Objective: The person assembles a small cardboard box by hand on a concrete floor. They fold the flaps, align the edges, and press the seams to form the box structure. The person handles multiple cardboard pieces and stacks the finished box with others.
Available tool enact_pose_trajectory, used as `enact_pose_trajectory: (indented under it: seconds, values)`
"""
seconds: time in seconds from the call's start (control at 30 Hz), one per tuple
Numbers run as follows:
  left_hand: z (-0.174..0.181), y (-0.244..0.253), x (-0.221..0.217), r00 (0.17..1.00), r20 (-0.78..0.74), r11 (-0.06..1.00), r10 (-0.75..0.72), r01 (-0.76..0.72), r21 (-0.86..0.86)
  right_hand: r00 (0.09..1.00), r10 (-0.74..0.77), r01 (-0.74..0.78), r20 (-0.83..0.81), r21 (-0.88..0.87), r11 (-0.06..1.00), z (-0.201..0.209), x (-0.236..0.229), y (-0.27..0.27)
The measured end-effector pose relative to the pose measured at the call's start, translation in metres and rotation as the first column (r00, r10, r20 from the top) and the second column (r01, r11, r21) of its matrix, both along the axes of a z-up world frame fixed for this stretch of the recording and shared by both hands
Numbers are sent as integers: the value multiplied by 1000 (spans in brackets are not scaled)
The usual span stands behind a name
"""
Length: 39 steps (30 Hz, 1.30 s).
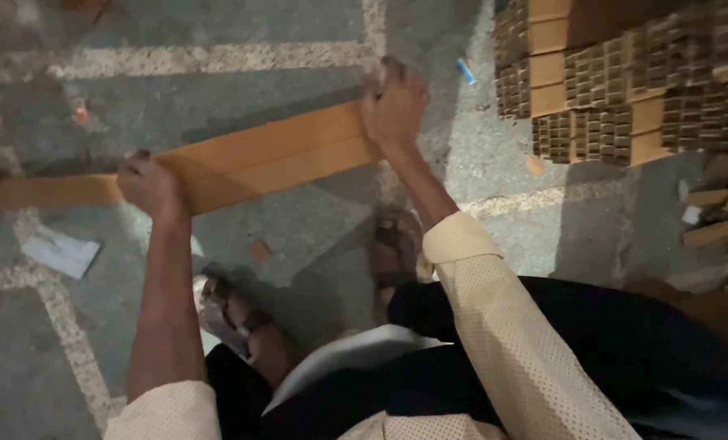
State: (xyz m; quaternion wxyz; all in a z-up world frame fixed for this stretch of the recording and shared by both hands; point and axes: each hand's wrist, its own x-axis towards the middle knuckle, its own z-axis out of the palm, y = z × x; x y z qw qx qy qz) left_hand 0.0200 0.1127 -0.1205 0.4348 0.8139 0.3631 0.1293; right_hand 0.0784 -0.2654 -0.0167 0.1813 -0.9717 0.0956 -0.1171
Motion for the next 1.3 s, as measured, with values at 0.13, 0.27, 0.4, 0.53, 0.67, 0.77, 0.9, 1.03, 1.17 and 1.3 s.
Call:
enact_pose_trajectory:
  seconds: [0.13, 0.27, 0.4, 0.53, 0.67, 0.77, 0.9, 1.03, 1.17, 1.3]
  values:
    - [-12, 3, 3, 1000, -5, 1000, 10, -10, -5, 993, 78, -71, 93, -79, 994, -4, -2, 27]
    - [-6, -2, -8, 998, -54, 999, 37, -39, -26, 962, 268, -266, -54, 38, 963, -7, -25, 135]
    - [0, -1, -2, 998, 33, 998, -47, 46, 50, 901, 429, -434, 63, 143, 890, 0, -38, 228]
    - [16, -11, -3, 999, 32, 1000, -13, 13, -16, 918, 397, -389, -1, 202, 899, -16, -39, 199]
    - [55, -32, 8, 994, 98, 998, -48, 44, 47, 979, 202, -200, 8, 194, 960, -31, -16, 88]
    - [89, -48, -3, 926, 21, 837, -377, 331, 436, 997, -49, 47, -58, -40, 998, -19, -11, 9]
    - [90, -119, 7, 787, -24, 621, -617, 505, 600, 984, -155, 162, -87, 85, 983, -21, -12, -12]
    - [71, -229, 15, 680, -62, 607, -731, 689, 396, 988, -95, 72, 120, 180, 981, -62, -23, -29]
    - [76, -297, 45, 673, 84, 661, -734, 681, 315, 975, -193, 142, 114, 352, 925, -82, -6, -49]
    - [78, -279, 56, 698, -92, 616, -710, 678, 401, 977, -198, 168, 81, 285, 944, -71, -4, -45]
